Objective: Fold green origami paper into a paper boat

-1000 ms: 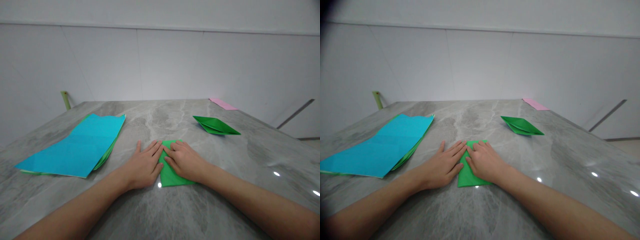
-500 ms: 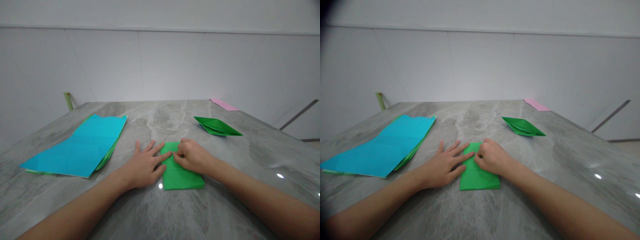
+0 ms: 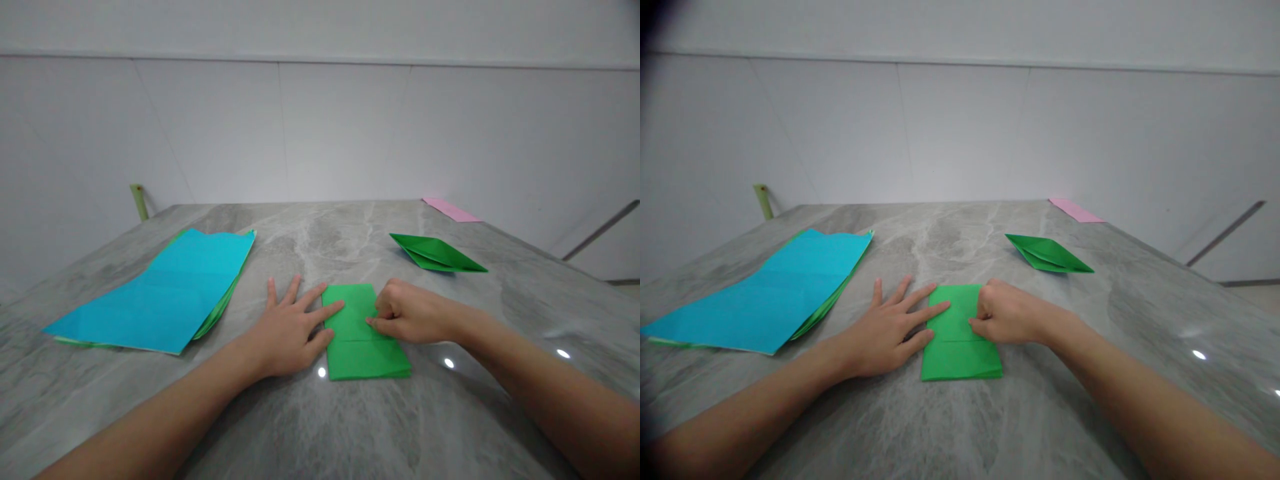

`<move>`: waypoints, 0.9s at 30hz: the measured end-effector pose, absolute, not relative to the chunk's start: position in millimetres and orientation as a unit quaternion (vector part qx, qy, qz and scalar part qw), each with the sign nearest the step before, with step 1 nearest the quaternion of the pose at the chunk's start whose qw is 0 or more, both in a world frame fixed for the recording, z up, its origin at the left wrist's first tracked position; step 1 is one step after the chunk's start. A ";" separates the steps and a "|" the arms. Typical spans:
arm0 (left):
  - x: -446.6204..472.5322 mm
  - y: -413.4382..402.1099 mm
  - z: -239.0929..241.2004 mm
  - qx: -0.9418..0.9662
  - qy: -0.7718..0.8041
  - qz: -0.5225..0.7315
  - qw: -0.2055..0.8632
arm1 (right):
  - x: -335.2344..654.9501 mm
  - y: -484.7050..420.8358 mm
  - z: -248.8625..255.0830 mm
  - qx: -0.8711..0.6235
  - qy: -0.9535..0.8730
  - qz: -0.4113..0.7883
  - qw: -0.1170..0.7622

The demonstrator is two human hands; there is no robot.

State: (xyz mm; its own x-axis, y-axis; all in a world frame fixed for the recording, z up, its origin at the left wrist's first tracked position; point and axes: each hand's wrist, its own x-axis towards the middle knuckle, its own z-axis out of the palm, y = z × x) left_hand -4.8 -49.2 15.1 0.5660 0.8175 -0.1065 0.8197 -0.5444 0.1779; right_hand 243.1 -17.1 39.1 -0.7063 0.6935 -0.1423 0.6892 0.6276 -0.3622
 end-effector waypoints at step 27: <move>-1.7 -48.5 20.5 0.904 0.406 0.026 0.133 | 227.6 -26.4 30.1 -0.324 -0.931 0.123 0.112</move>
